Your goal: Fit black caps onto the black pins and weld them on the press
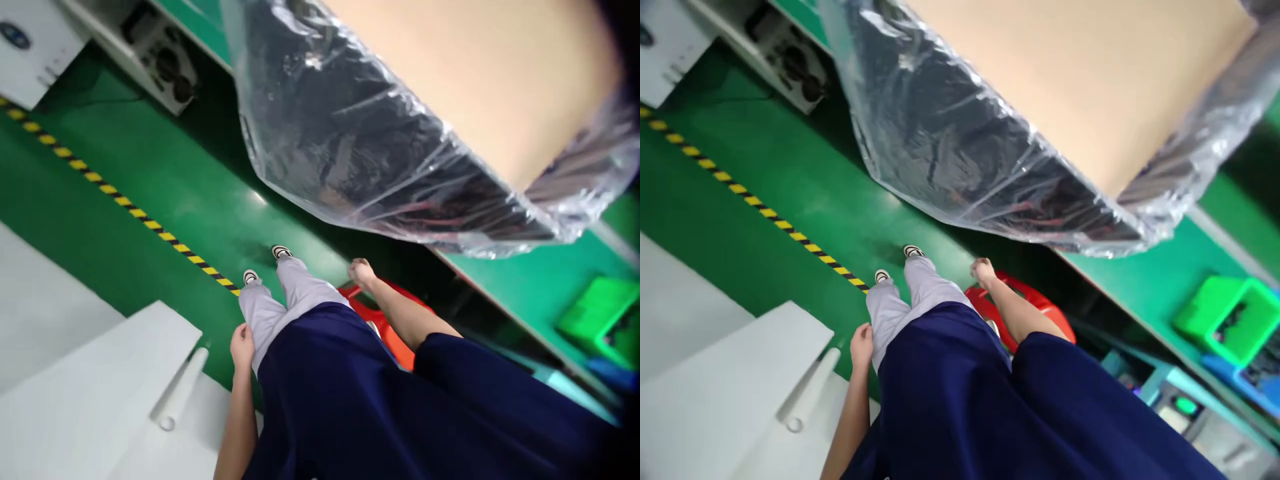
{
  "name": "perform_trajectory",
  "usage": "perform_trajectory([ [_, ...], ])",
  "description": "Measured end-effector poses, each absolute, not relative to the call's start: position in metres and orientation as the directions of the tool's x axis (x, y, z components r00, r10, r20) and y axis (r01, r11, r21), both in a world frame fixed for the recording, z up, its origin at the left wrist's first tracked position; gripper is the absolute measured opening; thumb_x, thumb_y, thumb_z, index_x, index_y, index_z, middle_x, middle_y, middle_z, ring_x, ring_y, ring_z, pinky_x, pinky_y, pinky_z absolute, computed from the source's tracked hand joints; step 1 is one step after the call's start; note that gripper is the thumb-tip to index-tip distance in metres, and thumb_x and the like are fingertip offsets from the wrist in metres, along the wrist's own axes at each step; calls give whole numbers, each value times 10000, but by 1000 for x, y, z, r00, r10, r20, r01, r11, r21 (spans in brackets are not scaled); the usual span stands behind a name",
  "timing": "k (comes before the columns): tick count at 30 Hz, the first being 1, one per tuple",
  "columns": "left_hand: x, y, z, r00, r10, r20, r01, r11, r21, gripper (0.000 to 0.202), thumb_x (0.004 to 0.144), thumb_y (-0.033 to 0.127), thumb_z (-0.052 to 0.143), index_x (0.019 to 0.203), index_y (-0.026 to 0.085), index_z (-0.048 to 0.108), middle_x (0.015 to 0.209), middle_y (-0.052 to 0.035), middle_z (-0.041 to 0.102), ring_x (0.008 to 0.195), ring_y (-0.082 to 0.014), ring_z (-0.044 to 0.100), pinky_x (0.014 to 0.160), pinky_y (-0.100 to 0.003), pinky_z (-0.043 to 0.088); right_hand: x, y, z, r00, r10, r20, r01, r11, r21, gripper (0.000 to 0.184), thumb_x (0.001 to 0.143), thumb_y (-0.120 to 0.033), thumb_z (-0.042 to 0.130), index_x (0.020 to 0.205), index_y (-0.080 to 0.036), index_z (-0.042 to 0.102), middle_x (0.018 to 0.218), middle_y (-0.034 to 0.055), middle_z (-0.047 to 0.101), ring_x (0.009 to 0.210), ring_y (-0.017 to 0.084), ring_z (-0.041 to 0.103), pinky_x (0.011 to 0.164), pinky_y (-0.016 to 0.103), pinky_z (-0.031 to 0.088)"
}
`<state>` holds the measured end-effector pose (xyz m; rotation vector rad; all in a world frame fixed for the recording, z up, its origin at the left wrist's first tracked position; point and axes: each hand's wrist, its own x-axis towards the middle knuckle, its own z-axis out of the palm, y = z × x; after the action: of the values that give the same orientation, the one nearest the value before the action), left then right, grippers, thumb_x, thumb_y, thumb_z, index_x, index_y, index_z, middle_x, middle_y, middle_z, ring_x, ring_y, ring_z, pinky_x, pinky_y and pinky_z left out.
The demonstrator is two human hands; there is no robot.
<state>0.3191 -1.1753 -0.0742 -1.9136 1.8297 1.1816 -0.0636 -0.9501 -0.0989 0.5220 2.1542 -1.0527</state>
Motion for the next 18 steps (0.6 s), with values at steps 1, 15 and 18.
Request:
perform_trajectory([
  [1,315,-1204,-76,-212,-704,-678,-927,-74,367,307,831,336,545,1042,168,691,1107,-117,722,1054,-247,673,976,-366,502,-44,-953,-107,-688,78,-721,630,558,-540,215,857,-184,551,1066,-151,517,671,-50,499,538,104,470,548,240,428],
  [15,68,-1320,-208,-675,196,-712,32,971,237,288,890,305,488,1037,165,693,1104,-132,716,1098,-266,653,1018,-439,495,264,-972,-251,-728,289,-622,560,775,-294,400,892,-127,498,1283,-62,553,1057,176,621,952,267,560,838,360,433],
  [18,-33,-1246,-263,-734,355,-579,271,935,230,366,873,261,520,1197,121,617,1257,-173,650,1212,-284,590,1075,-461,446,283,-960,-272,-772,227,-593,469,833,-292,407,887,-134,509,1291,-122,558,1028,141,630,878,260,553,751,362,415],
])
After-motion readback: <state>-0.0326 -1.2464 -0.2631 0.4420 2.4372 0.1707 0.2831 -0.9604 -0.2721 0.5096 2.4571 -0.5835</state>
